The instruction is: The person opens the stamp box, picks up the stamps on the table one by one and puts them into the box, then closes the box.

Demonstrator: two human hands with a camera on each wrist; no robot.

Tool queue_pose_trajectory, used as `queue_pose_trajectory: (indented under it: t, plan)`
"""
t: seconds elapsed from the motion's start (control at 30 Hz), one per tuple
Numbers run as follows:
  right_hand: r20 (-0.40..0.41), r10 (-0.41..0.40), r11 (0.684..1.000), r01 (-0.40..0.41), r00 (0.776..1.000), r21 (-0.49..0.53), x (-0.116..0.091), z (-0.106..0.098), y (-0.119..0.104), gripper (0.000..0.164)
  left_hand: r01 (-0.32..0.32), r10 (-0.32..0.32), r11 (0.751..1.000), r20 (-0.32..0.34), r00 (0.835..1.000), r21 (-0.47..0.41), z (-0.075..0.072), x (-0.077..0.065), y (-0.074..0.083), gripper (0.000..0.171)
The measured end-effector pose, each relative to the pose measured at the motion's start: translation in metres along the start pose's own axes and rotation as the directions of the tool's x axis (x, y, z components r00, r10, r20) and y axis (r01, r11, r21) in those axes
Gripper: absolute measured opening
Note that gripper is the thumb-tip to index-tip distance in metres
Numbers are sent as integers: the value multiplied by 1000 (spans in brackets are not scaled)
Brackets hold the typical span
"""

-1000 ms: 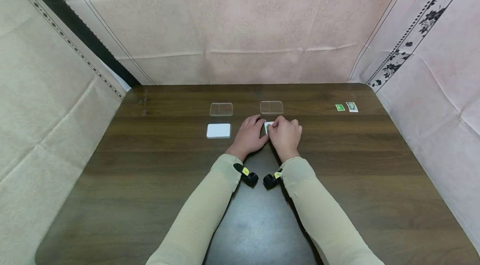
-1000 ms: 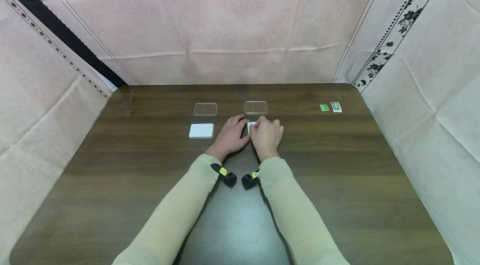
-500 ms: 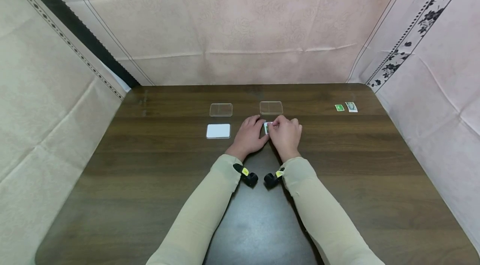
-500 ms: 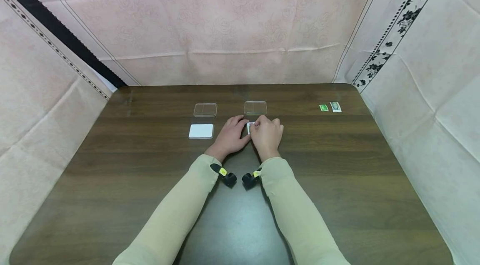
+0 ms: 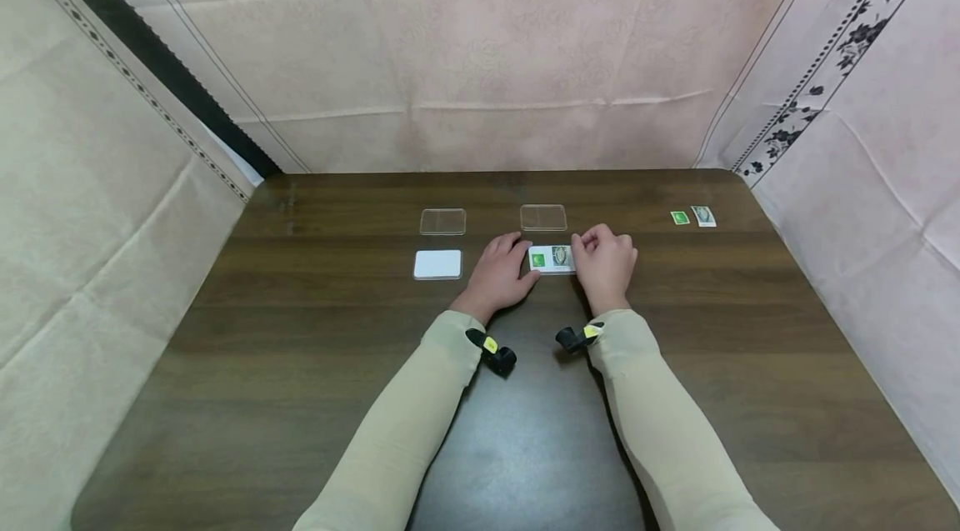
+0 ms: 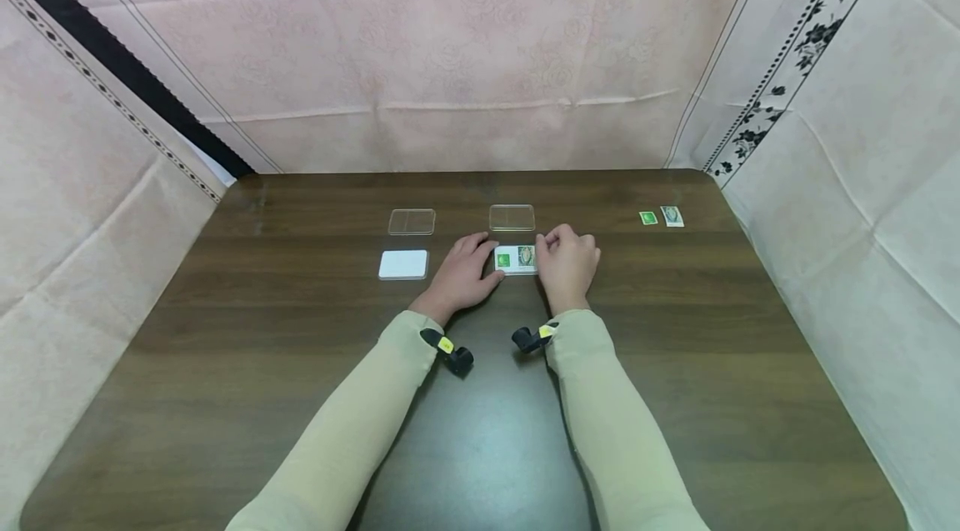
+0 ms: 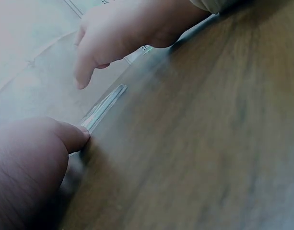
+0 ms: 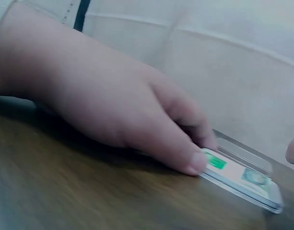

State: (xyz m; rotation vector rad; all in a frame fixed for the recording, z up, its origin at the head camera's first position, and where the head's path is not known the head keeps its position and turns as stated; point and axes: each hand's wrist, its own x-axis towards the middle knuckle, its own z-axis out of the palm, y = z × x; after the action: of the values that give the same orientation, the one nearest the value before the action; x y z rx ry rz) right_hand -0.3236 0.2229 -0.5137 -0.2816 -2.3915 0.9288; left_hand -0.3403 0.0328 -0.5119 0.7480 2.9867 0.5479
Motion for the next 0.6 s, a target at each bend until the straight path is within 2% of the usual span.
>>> queue_pose_trajectory:
  t: [0.27, 0.43, 0.6]
  plan:
    - [-7, 23, 999, -23, 1000, -37, 24, -17, 31, 22, -8, 8, 1000, -2, 1000, -11, 0, -1, -1, 60]
    - [-1, 3, 991, -4, 1000, -135, 44, -36, 64, 20, -11, 10, 1000, -12, 1000, -9, 3, 0, -1, 60]
    - [-46, -1, 977, -9, 999, -214, 64, -62, 102, 22, -6, 6, 1000, -2, 1000, 17, 2, 0, -1, 62]
